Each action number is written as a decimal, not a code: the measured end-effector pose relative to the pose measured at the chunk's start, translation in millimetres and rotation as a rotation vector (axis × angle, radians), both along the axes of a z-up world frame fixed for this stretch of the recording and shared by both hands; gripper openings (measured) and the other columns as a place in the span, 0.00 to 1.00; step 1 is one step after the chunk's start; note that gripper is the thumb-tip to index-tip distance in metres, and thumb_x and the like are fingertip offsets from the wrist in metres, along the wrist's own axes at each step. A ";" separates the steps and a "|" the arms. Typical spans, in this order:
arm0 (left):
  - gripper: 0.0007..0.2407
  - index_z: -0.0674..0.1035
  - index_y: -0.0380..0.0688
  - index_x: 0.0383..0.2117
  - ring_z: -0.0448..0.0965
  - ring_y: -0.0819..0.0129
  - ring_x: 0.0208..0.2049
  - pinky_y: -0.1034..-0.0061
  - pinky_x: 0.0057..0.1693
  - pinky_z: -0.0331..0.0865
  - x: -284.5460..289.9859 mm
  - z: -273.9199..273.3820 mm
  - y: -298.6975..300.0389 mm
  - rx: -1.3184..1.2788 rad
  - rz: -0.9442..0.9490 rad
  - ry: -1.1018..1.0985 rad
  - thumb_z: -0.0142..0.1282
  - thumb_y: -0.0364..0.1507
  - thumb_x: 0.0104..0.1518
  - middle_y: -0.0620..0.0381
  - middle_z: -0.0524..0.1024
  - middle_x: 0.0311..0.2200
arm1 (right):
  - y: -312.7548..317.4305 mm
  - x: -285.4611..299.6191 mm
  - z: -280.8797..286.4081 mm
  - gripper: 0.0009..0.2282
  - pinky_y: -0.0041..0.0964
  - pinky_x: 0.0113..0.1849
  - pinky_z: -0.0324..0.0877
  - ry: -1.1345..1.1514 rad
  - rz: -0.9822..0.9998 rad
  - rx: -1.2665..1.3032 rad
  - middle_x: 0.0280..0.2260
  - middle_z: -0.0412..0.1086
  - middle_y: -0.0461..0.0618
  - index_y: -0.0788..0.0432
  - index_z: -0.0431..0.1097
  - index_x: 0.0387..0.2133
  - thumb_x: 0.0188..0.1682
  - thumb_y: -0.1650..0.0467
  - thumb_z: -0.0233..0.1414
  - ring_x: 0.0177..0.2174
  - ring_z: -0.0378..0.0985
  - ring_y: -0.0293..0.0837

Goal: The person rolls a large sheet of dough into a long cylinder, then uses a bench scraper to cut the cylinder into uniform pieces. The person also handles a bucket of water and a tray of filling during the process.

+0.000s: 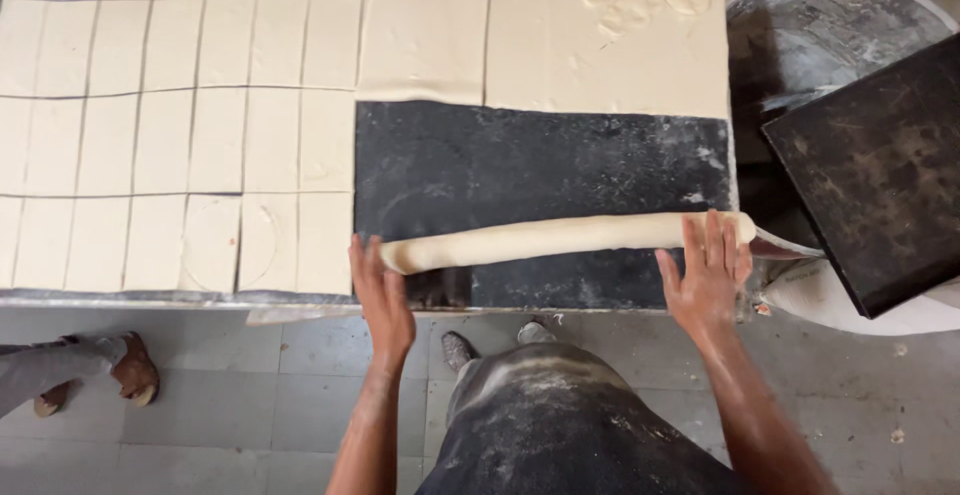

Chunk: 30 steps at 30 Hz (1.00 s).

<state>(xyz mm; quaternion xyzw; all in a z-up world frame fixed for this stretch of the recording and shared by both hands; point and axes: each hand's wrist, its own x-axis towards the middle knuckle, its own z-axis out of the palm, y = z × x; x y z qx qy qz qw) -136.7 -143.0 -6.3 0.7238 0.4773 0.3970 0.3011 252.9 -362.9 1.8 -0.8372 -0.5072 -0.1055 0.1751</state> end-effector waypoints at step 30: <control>0.25 0.59 0.37 0.69 0.51 0.61 0.73 0.70 0.72 0.45 -49.8 -21.8 40.2 -0.653 -0.378 -0.550 0.43 0.35 0.67 0.51 0.54 0.73 | 411.7 -41.4 188.9 0.15 0.54 0.57 0.70 -0.186 0.682 0.532 0.54 0.73 0.58 0.62 0.71 0.54 0.59 0.68 0.62 0.53 0.74 0.61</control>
